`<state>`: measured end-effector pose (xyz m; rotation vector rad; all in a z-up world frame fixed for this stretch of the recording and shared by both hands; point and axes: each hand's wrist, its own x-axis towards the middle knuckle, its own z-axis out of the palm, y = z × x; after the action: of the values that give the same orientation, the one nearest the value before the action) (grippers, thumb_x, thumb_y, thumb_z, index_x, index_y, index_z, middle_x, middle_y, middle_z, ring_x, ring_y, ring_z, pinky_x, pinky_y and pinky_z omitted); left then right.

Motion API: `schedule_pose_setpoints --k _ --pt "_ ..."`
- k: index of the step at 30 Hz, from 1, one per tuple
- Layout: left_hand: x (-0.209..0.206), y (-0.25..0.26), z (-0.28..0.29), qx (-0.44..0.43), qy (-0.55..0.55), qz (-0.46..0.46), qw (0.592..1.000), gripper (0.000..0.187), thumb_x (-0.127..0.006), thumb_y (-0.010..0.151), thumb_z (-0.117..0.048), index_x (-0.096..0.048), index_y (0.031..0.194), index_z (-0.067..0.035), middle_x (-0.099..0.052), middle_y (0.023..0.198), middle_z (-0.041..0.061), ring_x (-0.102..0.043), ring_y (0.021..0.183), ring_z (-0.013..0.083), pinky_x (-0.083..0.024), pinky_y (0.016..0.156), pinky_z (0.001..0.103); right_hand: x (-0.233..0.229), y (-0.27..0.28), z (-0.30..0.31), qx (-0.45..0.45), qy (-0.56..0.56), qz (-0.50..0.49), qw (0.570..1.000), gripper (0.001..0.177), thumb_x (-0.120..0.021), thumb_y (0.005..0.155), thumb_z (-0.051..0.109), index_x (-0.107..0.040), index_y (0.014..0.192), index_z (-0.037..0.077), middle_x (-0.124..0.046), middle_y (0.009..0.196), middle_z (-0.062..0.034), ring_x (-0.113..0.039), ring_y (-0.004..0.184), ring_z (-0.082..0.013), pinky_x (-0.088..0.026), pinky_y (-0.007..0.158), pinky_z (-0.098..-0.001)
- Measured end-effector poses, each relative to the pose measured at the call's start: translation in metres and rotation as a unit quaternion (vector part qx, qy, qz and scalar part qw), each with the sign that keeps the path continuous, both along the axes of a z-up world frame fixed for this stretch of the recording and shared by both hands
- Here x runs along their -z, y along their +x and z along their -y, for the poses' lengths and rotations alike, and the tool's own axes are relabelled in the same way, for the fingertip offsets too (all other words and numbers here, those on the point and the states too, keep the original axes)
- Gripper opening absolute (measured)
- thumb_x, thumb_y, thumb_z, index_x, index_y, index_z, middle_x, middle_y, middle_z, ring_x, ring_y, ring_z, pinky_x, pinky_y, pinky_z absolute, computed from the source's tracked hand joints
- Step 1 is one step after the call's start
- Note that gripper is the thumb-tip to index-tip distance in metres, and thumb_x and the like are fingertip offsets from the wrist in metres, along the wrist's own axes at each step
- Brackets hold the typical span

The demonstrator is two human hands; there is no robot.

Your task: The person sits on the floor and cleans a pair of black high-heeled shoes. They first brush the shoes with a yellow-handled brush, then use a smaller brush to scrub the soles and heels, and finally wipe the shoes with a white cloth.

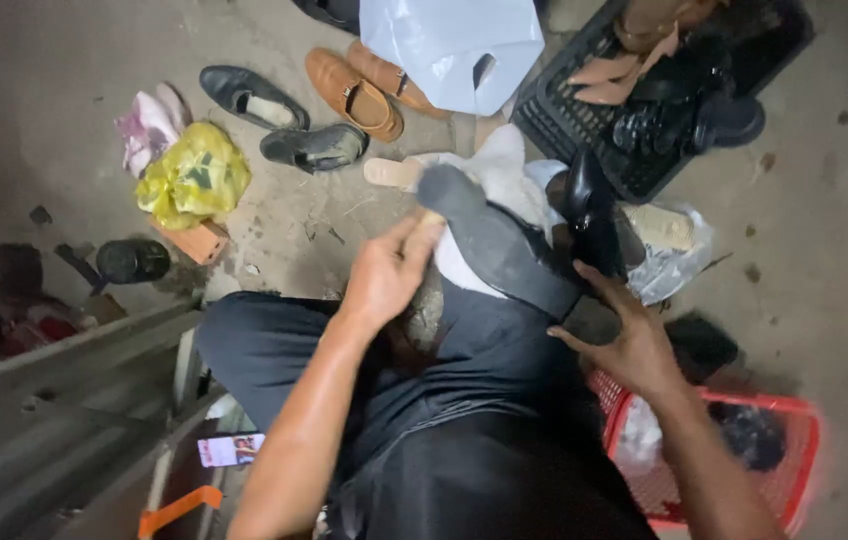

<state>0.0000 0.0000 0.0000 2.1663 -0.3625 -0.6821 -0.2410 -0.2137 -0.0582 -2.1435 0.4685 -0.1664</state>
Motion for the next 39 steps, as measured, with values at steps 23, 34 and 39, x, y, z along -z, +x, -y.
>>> schedule_pose_setpoints --k 23,34,39 --pt "0.074 -0.036 -0.025 -0.113 -0.119 -0.077 0.983 0.039 -0.068 0.101 -0.033 -0.072 0.124 -0.002 -0.079 0.091 0.02 -0.076 0.091 0.02 -0.06 0.083 0.039 -0.015 0.014 -0.004 0.081 0.07 -0.064 0.992 0.089 -0.095 0.063 0.023 -0.059 0.144 0.016 -0.062 0.145 -0.0102 -0.052 0.14 -0.0286 -0.035 0.12 -0.0475" --pt "0.064 -0.041 -0.018 -0.162 -0.193 -0.027 0.967 0.028 -0.068 0.102 -0.031 -0.074 0.115 -0.007 -0.073 0.085 0.013 -0.067 0.087 0.0166 -0.057 0.08 0.036 -0.029 0.058 -0.007 0.087 0.055 -0.05 0.993 0.08 -0.09 0.075 0.03 -0.058 0.147 0.018 -0.063 0.14 -0.0171 -0.052 0.137 -0.0402 -0.035 0.116 -0.0587" --pt "0.063 -0.047 -0.018 -0.117 -0.143 -0.01 0.983 0.045 -0.072 0.098 -0.032 -0.071 0.124 0.004 -0.074 0.107 0.03 -0.071 0.109 0.0382 -0.057 0.09 0.049 -0.034 0.067 -0.016 0.098 0.034 -0.062 0.993 0.081 -0.093 0.073 0.033 -0.059 0.145 0.019 -0.065 0.136 -0.0187 -0.055 0.133 -0.0428 -0.037 0.114 -0.0598"
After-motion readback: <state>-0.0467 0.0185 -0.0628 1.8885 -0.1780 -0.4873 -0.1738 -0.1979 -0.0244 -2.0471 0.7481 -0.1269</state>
